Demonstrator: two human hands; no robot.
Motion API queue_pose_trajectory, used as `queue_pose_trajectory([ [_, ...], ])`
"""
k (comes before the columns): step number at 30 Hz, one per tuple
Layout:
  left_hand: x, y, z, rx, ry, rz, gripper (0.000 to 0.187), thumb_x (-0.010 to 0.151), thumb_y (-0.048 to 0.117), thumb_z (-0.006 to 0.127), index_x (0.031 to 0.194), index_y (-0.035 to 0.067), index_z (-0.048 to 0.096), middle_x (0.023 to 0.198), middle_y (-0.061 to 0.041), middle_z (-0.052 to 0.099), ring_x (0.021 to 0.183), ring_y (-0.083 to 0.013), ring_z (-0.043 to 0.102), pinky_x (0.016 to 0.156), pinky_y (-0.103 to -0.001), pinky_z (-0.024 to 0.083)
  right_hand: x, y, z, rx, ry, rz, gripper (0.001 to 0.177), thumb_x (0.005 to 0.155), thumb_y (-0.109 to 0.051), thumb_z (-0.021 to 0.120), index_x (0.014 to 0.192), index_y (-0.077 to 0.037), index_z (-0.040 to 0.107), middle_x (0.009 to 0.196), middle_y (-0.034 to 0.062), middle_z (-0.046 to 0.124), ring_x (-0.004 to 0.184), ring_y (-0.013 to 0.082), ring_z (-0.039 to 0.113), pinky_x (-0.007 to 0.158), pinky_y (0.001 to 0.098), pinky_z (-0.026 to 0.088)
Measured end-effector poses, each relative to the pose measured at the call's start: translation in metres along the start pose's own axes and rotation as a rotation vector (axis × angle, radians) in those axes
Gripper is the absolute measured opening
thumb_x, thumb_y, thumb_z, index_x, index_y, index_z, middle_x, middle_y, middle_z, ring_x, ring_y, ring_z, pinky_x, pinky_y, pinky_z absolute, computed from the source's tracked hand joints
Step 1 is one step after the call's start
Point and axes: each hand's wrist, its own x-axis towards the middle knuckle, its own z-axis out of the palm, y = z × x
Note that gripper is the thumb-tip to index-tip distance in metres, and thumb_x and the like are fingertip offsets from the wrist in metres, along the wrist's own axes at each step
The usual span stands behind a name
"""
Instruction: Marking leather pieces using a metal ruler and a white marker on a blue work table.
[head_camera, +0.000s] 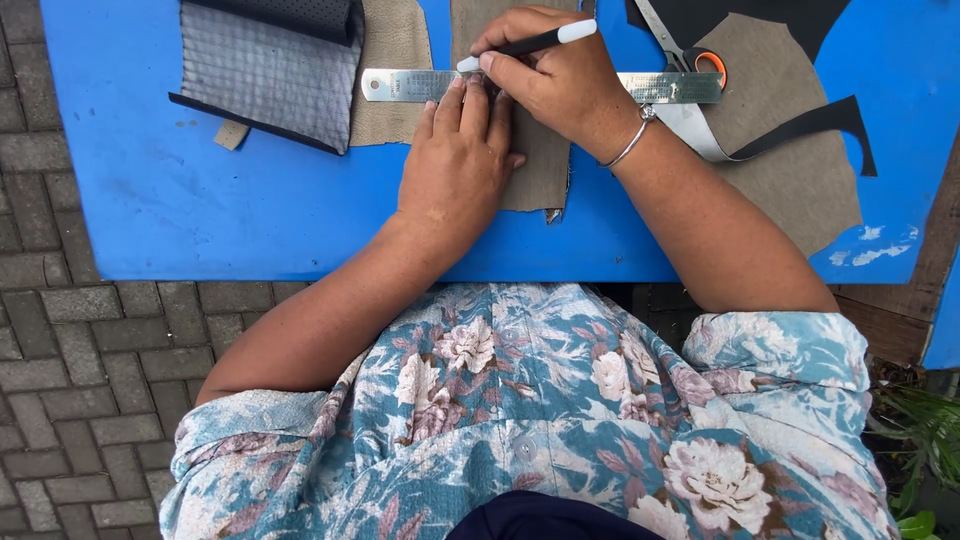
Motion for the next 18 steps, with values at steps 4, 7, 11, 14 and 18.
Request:
queue_pose_trajectory([
  [4,0.001,-0.001,-0.003,-0.01,-0.001,0.013,0.075,0.103,0.06,0.071,0.155,0.01,0.052,0.152,-0.02,0.052,0.14,-0.0364,0.053,0.112,-0.051,0.053,-0.009,0.01,-0.011,-0.018,0.006,0.03,0.013,0.105,-0.001,0.065,0.109,0.007,0.075,0.099,0.0175,0.073,0.092,0.0291,0.069,0.077,0.0376,0.054],
  [7,0.001,-0.002,-0.001,-0.006,-0.012,0.012,0.076,0.101,0.06,0.072,0.155,0.011,0.054,0.153,-0.02,0.052,0.14,-0.0361,0.053,0.112,-0.051,0.052,-0.016,0.007,-0.021,-0.052,-0.015,0.054,0.014,0.106,0.0,0.063,0.107,0.006,0.075,0.099,0.0166,0.073,0.091,0.0282,0.068,0.077,0.0374,0.054],
  [11,0.002,-0.003,0.001,-0.039,-0.044,0.012,0.073,0.105,0.058,0.068,0.157,0.01,0.05,0.154,-0.021,0.05,0.142,-0.0379,0.05,0.114,-0.053,0.05,-0.032,0.01,-0.037,-0.109,0.009,0.081,0.012,0.106,0.0,0.066,0.107,0.007,0.076,0.098,0.0165,0.073,0.091,0.0275,0.068,0.078,0.0379,0.052],
  [14,0.001,-0.003,0.002,-0.031,-0.052,0.015,0.072,0.106,0.058,0.066,0.157,0.01,0.05,0.154,-0.022,0.05,0.142,-0.0382,0.05,0.114,-0.053,0.05,-0.046,0.009,-0.048,-0.119,0.025,0.122,0.011,0.107,0.002,0.066,0.108,0.008,0.076,0.095,0.0164,0.071,0.087,0.0262,0.066,0.075,0.0367,0.051],
  [18,0.001,-0.003,0.003,-0.018,-0.054,0.019,0.073,0.106,0.059,0.065,0.158,0.01,0.05,0.155,-0.022,0.05,0.142,-0.039,0.05,0.114,-0.055,0.05,-0.06,0.006,-0.062,-0.099,0.071,0.23,0.012,0.105,0.003,0.067,0.109,0.007,0.077,0.093,0.0144,0.071,0.086,0.024,0.066,0.075,0.0351,0.052],
])
